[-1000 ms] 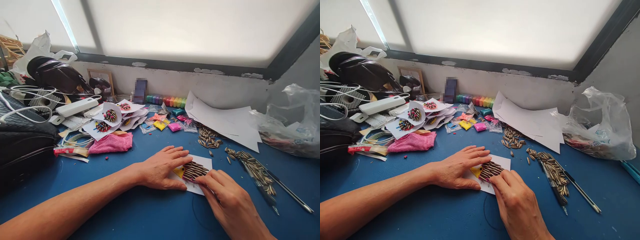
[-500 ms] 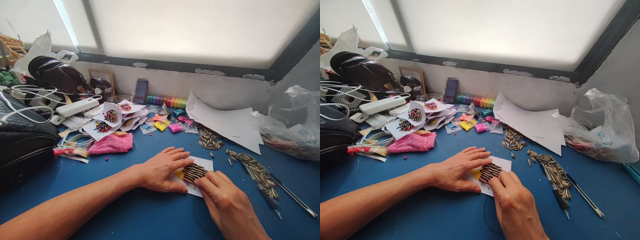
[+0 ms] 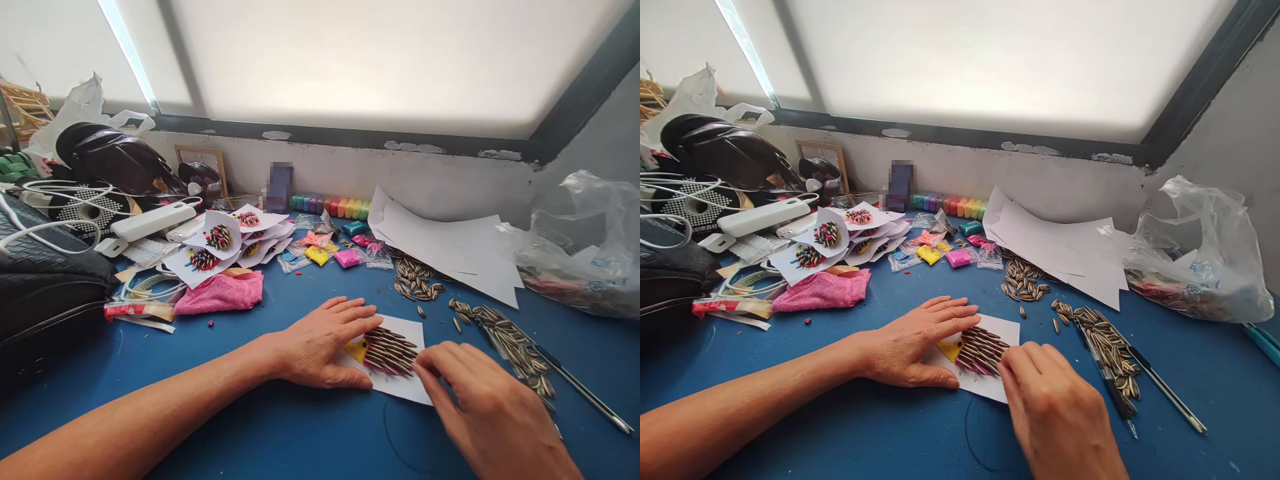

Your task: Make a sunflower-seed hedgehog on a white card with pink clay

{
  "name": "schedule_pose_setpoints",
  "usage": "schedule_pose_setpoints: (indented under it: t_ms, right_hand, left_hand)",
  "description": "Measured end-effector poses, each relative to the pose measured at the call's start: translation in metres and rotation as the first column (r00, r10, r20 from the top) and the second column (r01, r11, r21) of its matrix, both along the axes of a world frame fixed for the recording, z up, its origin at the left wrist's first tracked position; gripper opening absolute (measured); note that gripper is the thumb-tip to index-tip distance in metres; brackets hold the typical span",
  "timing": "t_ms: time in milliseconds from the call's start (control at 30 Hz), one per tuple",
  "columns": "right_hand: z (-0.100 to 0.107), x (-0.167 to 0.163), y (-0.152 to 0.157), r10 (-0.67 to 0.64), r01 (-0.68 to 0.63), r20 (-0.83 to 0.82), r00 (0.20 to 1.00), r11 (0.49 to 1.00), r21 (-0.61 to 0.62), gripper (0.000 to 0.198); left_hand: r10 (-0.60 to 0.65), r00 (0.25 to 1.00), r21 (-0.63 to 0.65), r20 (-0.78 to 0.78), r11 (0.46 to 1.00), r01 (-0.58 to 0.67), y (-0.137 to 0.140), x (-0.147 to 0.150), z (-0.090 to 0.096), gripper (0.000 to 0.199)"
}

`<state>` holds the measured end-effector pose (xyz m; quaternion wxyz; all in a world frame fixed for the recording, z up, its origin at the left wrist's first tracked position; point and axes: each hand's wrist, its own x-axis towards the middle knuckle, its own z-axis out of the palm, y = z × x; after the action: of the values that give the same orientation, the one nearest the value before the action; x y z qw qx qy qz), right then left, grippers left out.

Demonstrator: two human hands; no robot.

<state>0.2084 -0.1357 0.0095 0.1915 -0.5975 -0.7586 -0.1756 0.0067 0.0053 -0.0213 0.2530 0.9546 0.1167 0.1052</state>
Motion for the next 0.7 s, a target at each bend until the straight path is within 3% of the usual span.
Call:
schedule_pose_setpoints:
  t_ms: [267, 533, 700]
  right_hand:
    - [-0.007, 0.034, 0.001, -0.203, 0.203, 0.035, 0.979, 0.979, 0.001, 0.037]
    - [-0.011, 0.040, 0.001, -0.154, 0.152, 0.053, 0.987, 0.988, 0.035, 0.037]
    - [-0.016, 0.046, 0.001, -0.137, 0.137, 0.049, 0.989, 0.990, 0.016, 0.034]
  left_hand:
    - [0.012, 1.000, -0.016, -0.013, 1.000, -0.012, -0.002, 0.000, 0.003, 0.082]
    - [0.002, 1.000, -0.048, 0.003, 0.999, -0.002, -0.003, -0.001, 0.007, 0.084]
    - [0.031, 0.993, -0.096, 0.112, 0.995, -0.020, -0.004, -0.004, 0.009, 0.077]
